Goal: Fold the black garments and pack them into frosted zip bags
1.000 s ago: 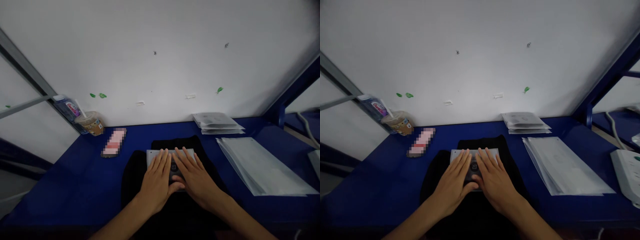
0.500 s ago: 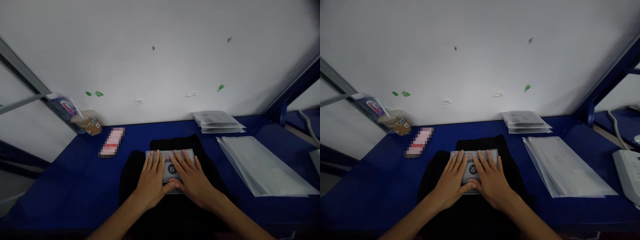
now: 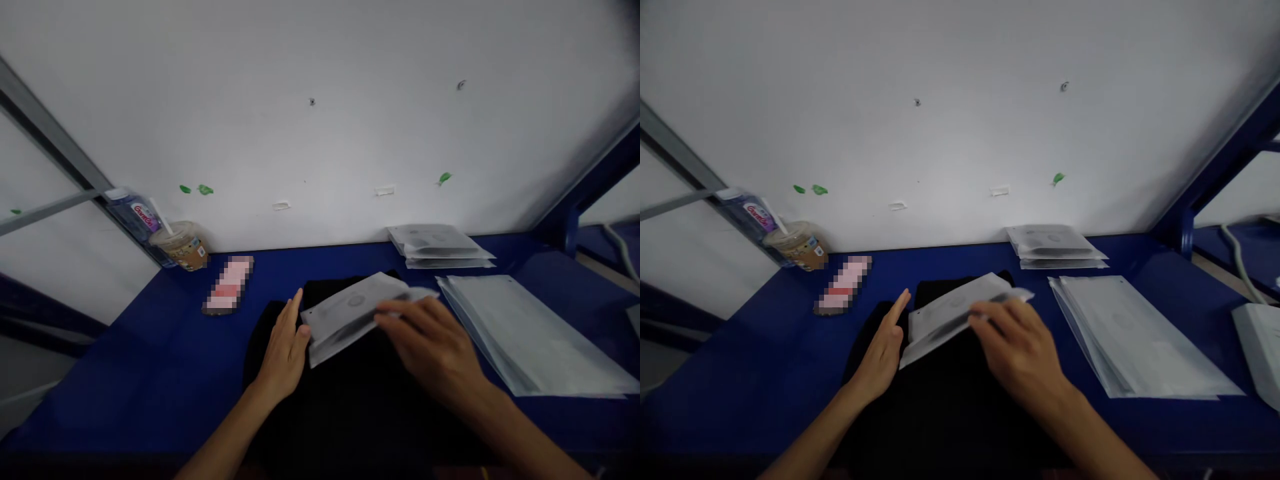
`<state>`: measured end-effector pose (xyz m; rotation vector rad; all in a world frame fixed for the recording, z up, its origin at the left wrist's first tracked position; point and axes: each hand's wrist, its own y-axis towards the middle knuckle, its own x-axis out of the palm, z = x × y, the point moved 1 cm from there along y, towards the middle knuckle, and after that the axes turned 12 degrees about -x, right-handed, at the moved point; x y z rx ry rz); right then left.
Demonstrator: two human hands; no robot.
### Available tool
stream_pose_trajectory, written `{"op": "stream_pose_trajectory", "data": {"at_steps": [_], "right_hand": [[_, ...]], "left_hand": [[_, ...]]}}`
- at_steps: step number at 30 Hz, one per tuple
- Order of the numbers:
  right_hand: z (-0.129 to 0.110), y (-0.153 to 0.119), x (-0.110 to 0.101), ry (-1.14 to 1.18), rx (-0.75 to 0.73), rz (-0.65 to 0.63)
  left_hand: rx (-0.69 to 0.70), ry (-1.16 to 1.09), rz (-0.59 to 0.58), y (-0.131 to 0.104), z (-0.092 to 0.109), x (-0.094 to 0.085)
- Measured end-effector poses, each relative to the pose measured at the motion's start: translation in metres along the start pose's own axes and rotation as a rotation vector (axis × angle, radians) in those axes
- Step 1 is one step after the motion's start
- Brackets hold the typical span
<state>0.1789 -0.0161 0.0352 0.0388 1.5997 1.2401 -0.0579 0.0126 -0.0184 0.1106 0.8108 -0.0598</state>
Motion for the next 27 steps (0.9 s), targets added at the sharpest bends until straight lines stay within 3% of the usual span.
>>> {"op": "stream_pose_trajectory", "data": {"at_steps": [4,6,8,11,17,22,27], "right_hand": [[0.044,0.021,-0.026,-0.121,0.362,0.159],[0.068,0.024,-0.037,-0.107,0.585,0.211],[0.091,0.022,-0.043,-0.034,0.72,0.302],[0.126,0.01,-0.036,0.003,0.762,0.359],[0.185,-0.023,0.004,-0.094,0.836,0.232],[0.2,-0.044,0.022,-0.067,0.811,0.091],[0.207,-0.055,0.025,-0.072,0.764,-0.022]], "left_hand": [[0.015,0.125,-0.086,-0.003,0.005,0.0],[0.02,0.223,-0.146,-0.005,0.008,0.0],[0.028,0.288,-0.183,-0.005,0.011,0.0],[0.029,0.342,-0.212,-0.006,0.012,0.001],[0.045,0.365,-0.204,-0.005,0.009,0.003],[0.042,0.363,-0.202,-0.005,0.009,0.003],[0.024,0.369,-0.223,-0.005,0.009,0.003]]}}
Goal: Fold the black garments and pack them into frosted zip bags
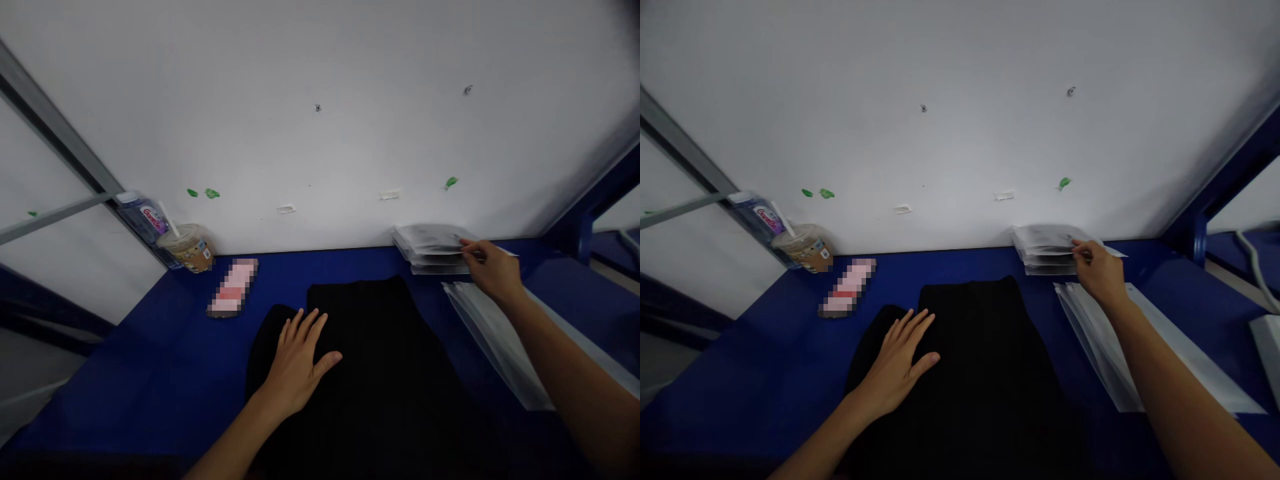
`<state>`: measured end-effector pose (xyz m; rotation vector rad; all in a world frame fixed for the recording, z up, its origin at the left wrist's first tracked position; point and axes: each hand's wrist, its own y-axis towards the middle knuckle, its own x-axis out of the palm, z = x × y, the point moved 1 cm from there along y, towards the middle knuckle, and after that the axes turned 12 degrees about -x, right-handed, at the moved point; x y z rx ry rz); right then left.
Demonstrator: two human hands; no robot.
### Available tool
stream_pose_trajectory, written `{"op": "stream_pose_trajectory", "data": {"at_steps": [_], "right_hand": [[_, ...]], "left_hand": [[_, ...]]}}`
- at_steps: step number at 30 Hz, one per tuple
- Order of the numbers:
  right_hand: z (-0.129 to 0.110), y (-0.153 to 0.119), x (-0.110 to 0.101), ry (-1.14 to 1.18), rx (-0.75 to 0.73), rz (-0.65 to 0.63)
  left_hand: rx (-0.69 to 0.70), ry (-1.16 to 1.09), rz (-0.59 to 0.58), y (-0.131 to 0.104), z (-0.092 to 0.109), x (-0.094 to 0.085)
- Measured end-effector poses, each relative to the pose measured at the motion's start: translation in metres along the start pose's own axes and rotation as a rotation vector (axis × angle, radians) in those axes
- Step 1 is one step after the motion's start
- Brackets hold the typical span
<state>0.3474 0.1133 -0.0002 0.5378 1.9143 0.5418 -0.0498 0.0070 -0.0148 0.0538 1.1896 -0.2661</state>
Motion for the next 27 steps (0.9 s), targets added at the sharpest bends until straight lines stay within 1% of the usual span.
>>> {"op": "stream_pose_trajectory", "data": {"at_steps": [2,4,5,7,9,11,12,13,14,16,18,23,27], "right_hand": [[0.0,0.003,-0.002,-0.024,-0.031,-0.034],[-0.008,0.003,-0.006,-0.061,-0.067,-0.048],[-0.017,0.001,-0.007,-0.081,-0.092,-0.049],[-0.043,-0.015,-0.007,-0.106,-0.164,-0.056],[-0.078,-0.045,-0.003,-0.085,-0.291,-0.125],[-0.113,-0.084,0.003,-0.047,-0.438,-0.25],[-0.127,-0.105,0.006,-0.061,-0.545,-0.348],[-0.138,-0.123,0.008,-0.075,-0.63,-0.409],[-0.145,-0.138,0.009,-0.088,-0.665,-0.449],[-0.151,-0.157,0.008,-0.118,-0.676,-0.488],[-0.149,-0.164,0.006,-0.133,-0.646,-0.502],[-0.146,-0.164,0.004,-0.112,-0.63,-0.527],[-0.146,-0.159,0.002,-0.076,-0.609,-0.555]], "left_hand": [[0.001,0.006,0.005,0.001,0.0,0.0],[0.008,0.018,0.016,0.001,0.0,0.0],[0.014,0.03,0.026,0.0,0.0,0.0],[0.04,0.074,0.057,-0.002,0.001,-0.002],[0.077,0.132,0.089,-0.007,0.002,-0.003],[0.109,0.176,0.091,-0.014,0.001,-0.004],[0.118,0.189,0.075,-0.017,0.0,-0.005],[0.121,0.2,0.054,-0.02,-0.002,-0.005],[0.122,0.208,0.033,-0.024,-0.004,-0.004],[0.12,0.221,0.006,-0.029,-0.01,-0.004],[0.121,0.228,0.005,-0.033,-0.015,-0.003],[0.133,0.225,0.023,-0.038,-0.024,-0.003],[0.14,0.223,0.013,-0.035,-0.023,-0.009]]}}
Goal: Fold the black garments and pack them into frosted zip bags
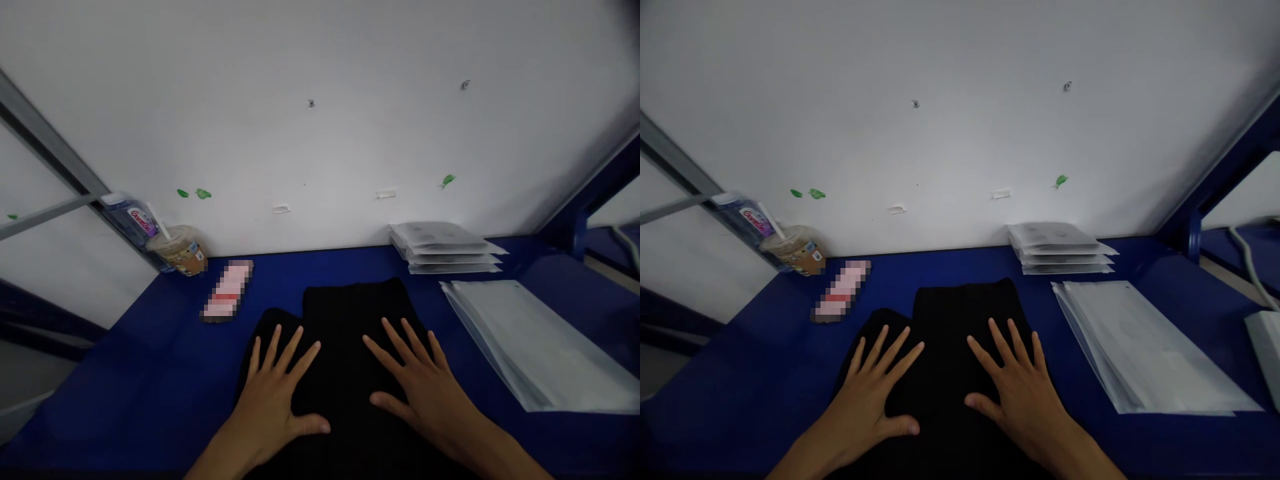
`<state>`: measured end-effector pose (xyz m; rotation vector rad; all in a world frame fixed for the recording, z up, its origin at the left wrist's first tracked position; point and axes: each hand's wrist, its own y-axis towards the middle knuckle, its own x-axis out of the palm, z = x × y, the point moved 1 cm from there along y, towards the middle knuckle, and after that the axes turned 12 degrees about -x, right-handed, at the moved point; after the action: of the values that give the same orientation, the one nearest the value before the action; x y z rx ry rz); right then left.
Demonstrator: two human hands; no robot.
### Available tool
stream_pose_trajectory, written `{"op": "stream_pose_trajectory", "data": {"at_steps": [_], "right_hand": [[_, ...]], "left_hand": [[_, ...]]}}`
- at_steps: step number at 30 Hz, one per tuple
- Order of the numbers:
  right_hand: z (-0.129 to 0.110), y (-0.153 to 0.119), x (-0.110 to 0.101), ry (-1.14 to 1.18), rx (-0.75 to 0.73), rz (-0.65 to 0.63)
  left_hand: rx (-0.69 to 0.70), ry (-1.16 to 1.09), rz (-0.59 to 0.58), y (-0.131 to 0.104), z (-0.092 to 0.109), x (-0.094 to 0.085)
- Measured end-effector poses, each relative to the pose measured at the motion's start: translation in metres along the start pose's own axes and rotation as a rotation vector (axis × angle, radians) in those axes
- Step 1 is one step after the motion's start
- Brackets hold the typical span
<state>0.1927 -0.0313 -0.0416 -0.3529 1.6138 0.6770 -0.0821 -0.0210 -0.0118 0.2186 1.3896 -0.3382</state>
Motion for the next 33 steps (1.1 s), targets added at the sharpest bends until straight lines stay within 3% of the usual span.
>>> {"op": "stream_pose_trajectory", "data": {"at_steps": [3,6,10,14,19,26,33], "right_hand": [[0.017,0.014,-0.013,0.075,0.047,0.005],[0.046,0.042,-0.027,0.138,0.263,0.087],[0.08,0.075,-0.023,0.126,0.501,0.163],[0.095,0.082,-0.01,0.178,0.54,0.229],[0.098,0.069,-0.016,0.355,0.578,0.353],[0.079,0.025,-0.025,0.695,0.441,0.383],[0.07,-0.004,-0.015,0.481,0.286,0.298]], "left_hand": [[-0.074,-0.05,0.098,0.02,0.004,-0.013],[-0.284,-0.182,0.251,0.062,0.006,-0.027],[-0.381,-0.217,0.228,0.121,0.0,-0.03],[-0.421,-0.289,0.213,0.145,-0.01,-0.021],[-0.351,-0.506,0.228,0.133,-0.013,-0.016],[-0.14,-0.742,0.134,0.083,-0.011,-0.015],[0.134,-0.405,0.19,0.055,-0.015,-0.009]]}}
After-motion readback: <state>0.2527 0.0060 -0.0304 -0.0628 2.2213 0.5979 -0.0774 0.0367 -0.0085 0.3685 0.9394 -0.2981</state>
